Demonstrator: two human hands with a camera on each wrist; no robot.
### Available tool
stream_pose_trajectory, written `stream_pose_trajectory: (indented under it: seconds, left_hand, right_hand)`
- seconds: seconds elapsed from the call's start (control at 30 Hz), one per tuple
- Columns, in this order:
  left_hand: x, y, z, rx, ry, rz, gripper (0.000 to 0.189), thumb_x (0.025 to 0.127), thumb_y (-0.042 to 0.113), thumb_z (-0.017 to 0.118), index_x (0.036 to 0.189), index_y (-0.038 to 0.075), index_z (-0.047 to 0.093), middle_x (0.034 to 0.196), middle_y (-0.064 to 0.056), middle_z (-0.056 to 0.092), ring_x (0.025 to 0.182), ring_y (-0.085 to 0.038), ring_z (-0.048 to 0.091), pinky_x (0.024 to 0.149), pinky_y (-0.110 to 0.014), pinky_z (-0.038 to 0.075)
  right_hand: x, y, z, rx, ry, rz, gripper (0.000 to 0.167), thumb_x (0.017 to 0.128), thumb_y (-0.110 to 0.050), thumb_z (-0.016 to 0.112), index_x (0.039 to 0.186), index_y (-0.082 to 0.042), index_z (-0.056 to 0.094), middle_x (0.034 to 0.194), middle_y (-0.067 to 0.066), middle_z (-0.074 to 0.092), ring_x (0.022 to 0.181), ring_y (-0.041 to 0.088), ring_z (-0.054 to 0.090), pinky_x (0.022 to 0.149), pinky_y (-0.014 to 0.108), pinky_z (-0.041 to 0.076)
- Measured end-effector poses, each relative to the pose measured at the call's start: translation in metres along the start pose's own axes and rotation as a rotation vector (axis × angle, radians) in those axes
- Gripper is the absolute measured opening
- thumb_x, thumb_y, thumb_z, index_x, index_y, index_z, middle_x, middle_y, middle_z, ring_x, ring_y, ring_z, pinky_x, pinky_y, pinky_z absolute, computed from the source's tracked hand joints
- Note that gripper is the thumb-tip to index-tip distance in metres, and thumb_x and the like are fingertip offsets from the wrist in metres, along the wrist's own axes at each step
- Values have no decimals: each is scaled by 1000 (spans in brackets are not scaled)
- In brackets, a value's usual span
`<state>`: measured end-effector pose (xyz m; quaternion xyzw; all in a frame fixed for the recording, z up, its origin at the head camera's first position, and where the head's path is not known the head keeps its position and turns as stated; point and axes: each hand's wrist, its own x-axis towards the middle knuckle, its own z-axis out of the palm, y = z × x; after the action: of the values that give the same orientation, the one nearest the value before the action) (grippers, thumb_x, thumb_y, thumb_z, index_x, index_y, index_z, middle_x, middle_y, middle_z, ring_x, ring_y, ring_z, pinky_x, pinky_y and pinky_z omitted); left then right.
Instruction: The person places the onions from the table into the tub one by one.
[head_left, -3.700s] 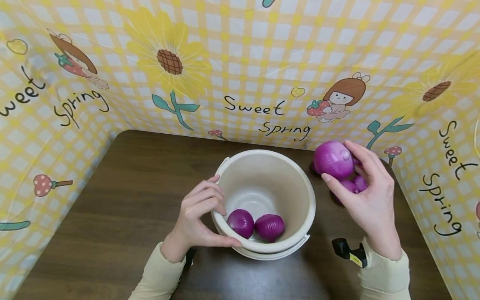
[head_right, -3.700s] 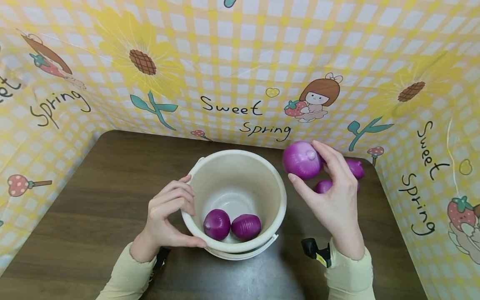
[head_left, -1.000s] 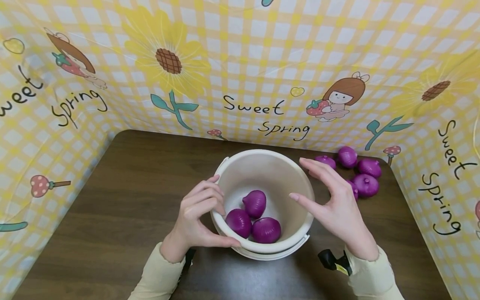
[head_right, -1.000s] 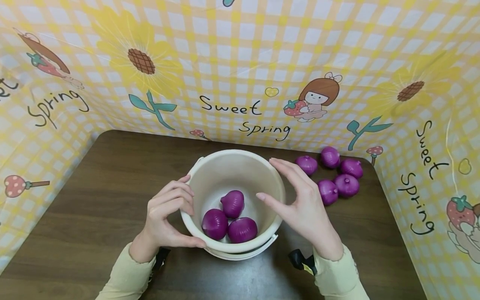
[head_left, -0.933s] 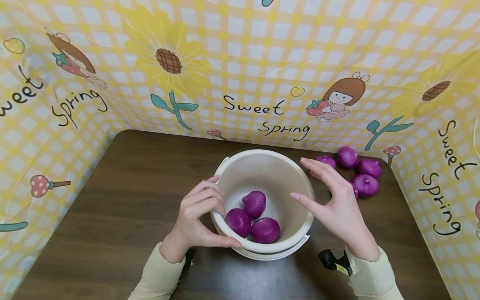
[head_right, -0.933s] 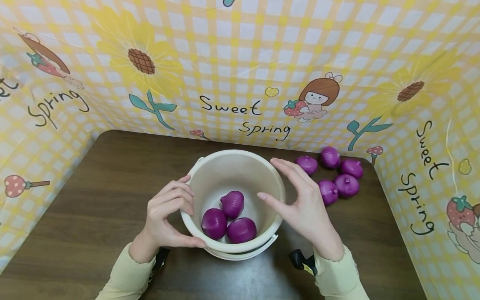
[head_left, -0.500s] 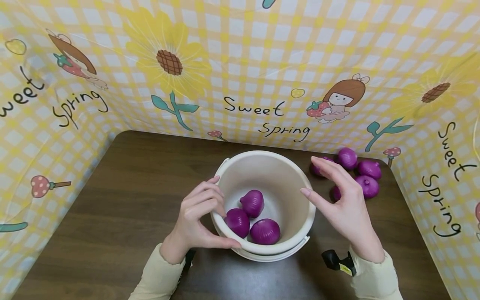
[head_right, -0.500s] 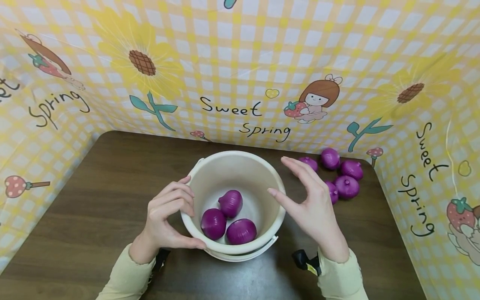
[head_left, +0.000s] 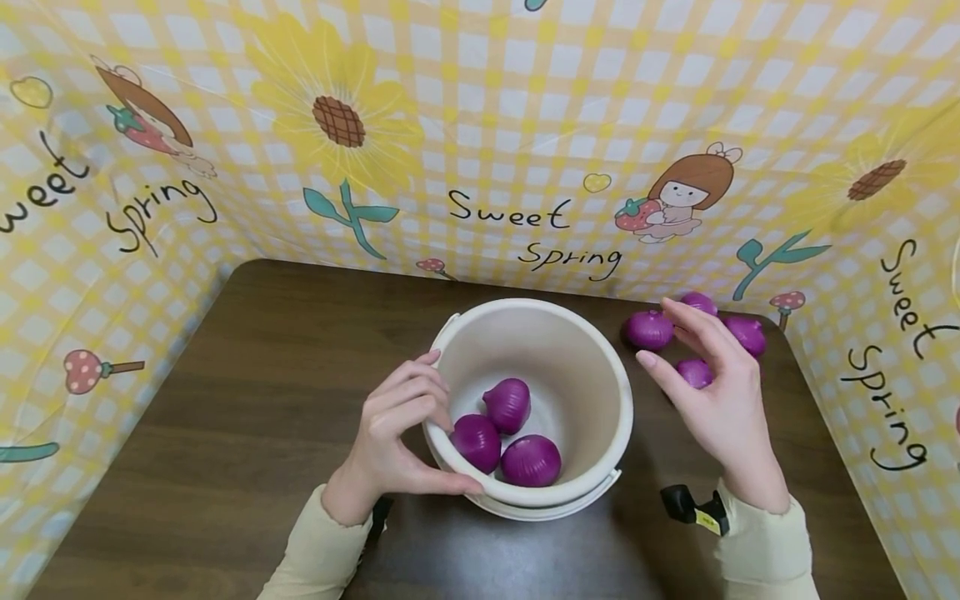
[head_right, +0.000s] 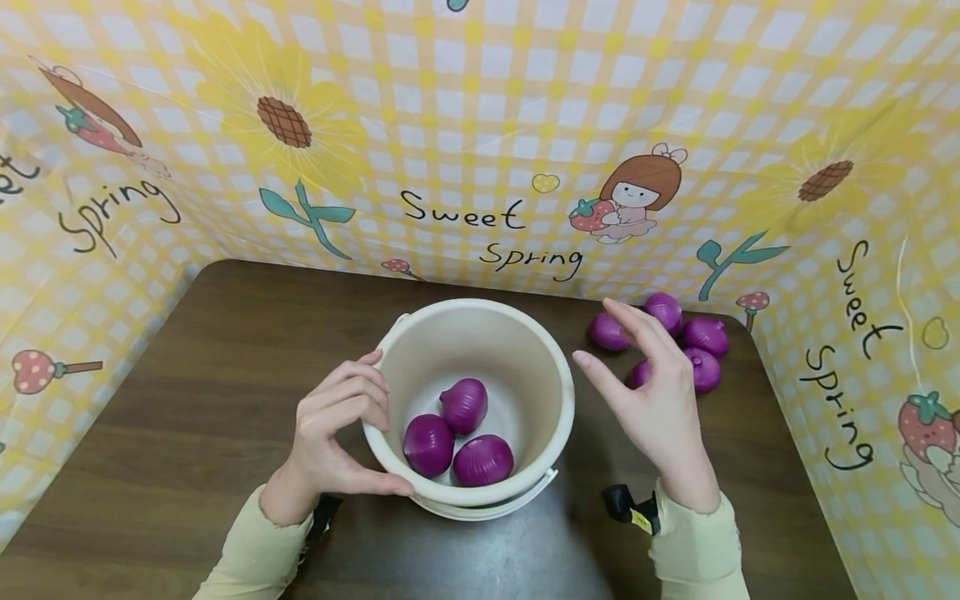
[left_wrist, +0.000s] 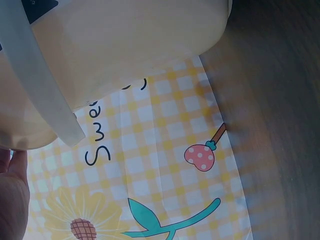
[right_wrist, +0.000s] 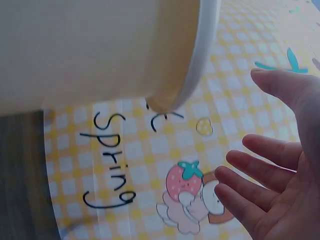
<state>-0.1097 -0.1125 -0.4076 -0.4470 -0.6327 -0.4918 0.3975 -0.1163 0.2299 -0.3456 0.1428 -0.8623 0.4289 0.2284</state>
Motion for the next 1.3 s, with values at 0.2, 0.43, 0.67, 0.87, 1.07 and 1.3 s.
stream_pose_trajectory:
  seconds: [0.2,0.43,0.67,0.87,1.07,1.3]
  left_hand:
    - [-1,1,0,1,-5,-6,60,63,58,93,70,9,59,71,-1,59,77,-27,58,100,-58,49]
    - [-2,1,0,-1,-4,-10,60,63,57,93,70,9,59,71,-2,58,77,-27,58,100,-58,49]
    - [-1,1,0,-1,-4,-10,60,64,57,93,69,8,59,72,-2,59,77,-27,58,100,-58,49]
    - [-1,1,0,-4,-3,-8,60,64,57,93,69,8,59,71,-2,58,77,-27,58,100,-57,49]
    - [-2,2,0,-6,-6,-17,60,63,57,94,70,9,59,72,-2,58,77,-27,58,100,-58,49]
    - [-2,1,0,-5,-4,-17,60,62,57,94,70,10,59,72,-2,59,78,-27,58,101,-58,48]
  right_hand:
    - [1,8,-9,35,42,88,61,82,5,83,138,-9,63,135,8,62,121,9,60,103,21,45]
    - [3,16,-19,65,91,109,58,85,6,80,138,-6,62,135,9,61,121,11,60,103,23,46]
    - [3,17,-28,50,108,158,56,87,1,79,140,-11,62,134,6,62,120,10,61,103,22,46]
    - [3,21,-35,50,132,197,55,88,0,78,140,-12,63,133,2,63,118,9,62,100,19,47]
    - [4,27,-40,28,149,206,54,89,-1,78,139,-13,63,133,3,63,117,8,62,102,20,46]
    - [5,33,-47,31,178,203,52,89,1,77,139,-10,63,131,2,63,114,6,62,102,20,46]
